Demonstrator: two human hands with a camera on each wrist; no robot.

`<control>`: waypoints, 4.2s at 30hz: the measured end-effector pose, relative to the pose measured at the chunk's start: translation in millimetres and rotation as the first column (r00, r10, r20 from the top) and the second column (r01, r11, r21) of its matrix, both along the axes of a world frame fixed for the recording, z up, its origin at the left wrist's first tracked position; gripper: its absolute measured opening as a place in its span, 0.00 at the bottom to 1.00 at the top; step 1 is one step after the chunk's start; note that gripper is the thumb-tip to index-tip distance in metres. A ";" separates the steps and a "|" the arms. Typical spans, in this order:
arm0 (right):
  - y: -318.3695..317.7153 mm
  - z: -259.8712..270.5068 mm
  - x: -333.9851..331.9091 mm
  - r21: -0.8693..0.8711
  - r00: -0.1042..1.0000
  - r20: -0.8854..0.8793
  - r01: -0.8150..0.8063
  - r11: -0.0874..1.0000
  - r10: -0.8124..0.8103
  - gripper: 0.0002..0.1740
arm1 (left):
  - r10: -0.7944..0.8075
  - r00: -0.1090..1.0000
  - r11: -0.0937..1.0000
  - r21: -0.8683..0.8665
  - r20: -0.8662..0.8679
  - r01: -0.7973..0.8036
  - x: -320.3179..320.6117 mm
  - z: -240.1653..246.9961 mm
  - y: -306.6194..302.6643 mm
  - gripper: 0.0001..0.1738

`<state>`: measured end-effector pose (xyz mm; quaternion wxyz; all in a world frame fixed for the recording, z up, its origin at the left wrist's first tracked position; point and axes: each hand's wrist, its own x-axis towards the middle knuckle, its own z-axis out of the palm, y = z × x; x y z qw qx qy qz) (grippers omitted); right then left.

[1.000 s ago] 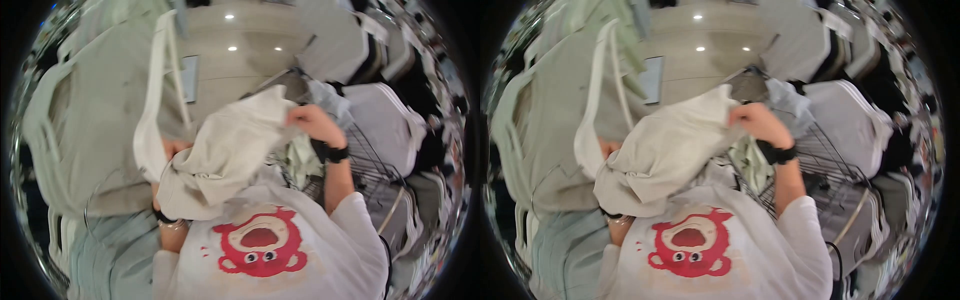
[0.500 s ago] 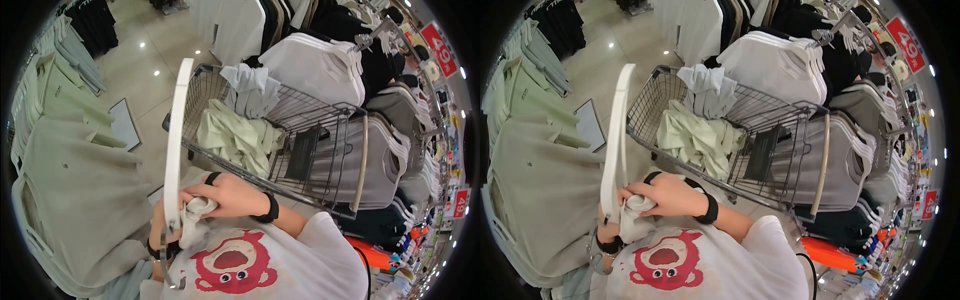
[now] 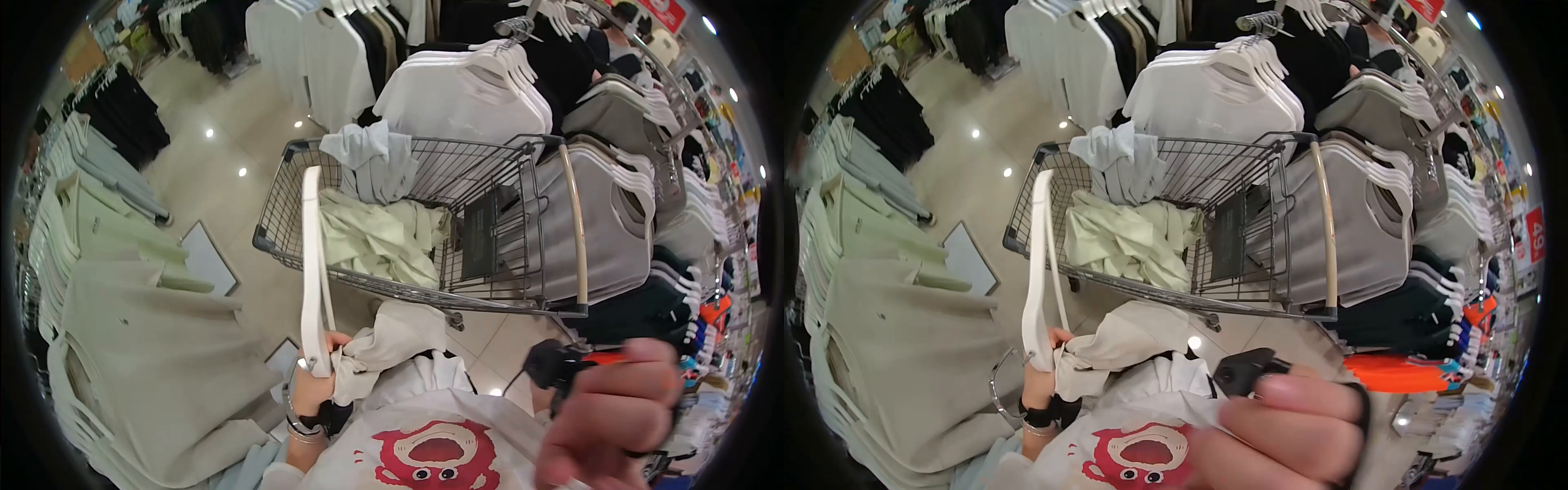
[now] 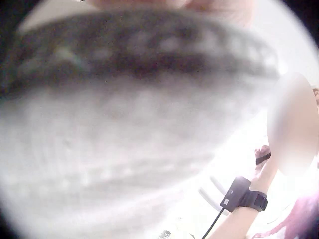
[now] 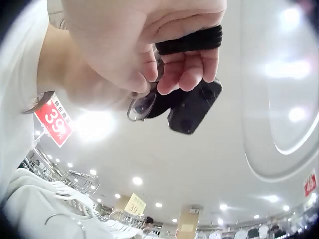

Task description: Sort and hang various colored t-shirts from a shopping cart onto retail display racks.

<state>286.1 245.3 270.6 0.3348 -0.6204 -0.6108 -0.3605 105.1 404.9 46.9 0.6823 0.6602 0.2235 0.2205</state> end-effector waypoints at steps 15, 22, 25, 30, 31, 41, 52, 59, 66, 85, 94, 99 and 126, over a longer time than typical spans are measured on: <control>-23.0 -2.7 90.8 0.355 0.844 -0.404 -0.210 0.911 0.352 0.09 | 0.486 0.860 0.874 -0.060 0.156 -0.482 60.0 19.3 -4.2 0.17; 70.5 -135.3 120.5 -0.033 0.286 -0.806 -0.897 0.442 0.519 0.28 | 0.156 0.984 0.979 0.115 0.090 -0.166 80.3 42.3 -30.1 0.19; 63.0 -157.6 120.0 -0.071 0.135 -0.954 -0.969 0.236 0.267 0.26 | 0.120 0.988 0.980 0.144 0.102 -0.134 85.3 38.5 -36.3 0.20; 45.8 -180.4 125.4 -0.225 0.346 -0.869 -0.913 0.339 0.355 0.23 | 0.240 0.971 0.959 0.157 0.000 -0.237 97.0 31.0 -48.7 0.19; 42.5 -182.0 125.4 -0.199 0.373 -0.835 -0.891 0.408 0.405 0.20 | 0.263 0.964 0.950 0.185 -0.046 -0.250 100.0 30.2 -49.0 0.19; 25.1 -182.4 142.7 -0.433 0.680 -0.654 -0.697 0.572 0.333 0.18 | 0.177 0.984 0.977 0.122 -0.015 -0.174 116.4 24.2 -47.9 0.18; 25.0 -189.4 140.6 0.003 0.185 -0.936 -0.846 0.532 0.298 0.13 | 0.221 0.975 0.975 0.000 0.013 -0.221 114.8 22.9 -44.6 0.20; 25.7 -197.5 145.3 0.081 0.070 -0.937 -0.910 0.408 0.342 0.10 | 0.274 0.962 0.961 -0.029 0.008 -0.274 104.1 13.1 -45.0 0.19; 21.8 -176.3 144.0 0.009 -0.006 -0.994 -0.999 0.031 0.106 0.15 | 0.383 0.877 0.924 -0.121 0.288 -0.364 94.6 18.3 -29.9 0.19; 93.5 -151.2 149.0 0.252 -0.306 -0.940 -0.922 0.294 -0.152 0.05 | 0.337 0.884 0.941 -0.130 0.323 -0.311 41.3 48.5 -21.3 0.14; 126.2 -80.8 162.5 -0.686 0.533 -0.586 -0.727 -0.024 0.610 0.07 | 0.601 0.799 0.785 0.202 -0.024 -0.585 -53.4 69.7 -20.2 0.32; 123.1 -74.7 157.6 -0.865 0.569 -0.166 -0.476 0.158 0.805 0.05 | 0.625 0.779 0.774 0.181 -0.059 -0.607 -108.9 87.6 -35.0 0.37; 152.7 0.0 99.2 -0.717 0.587 0.127 -0.503 0.482 0.800 0.11 | 0.578 0.758 0.687 0.322 0.301 -0.651 -147.9 102.4 11.0 0.37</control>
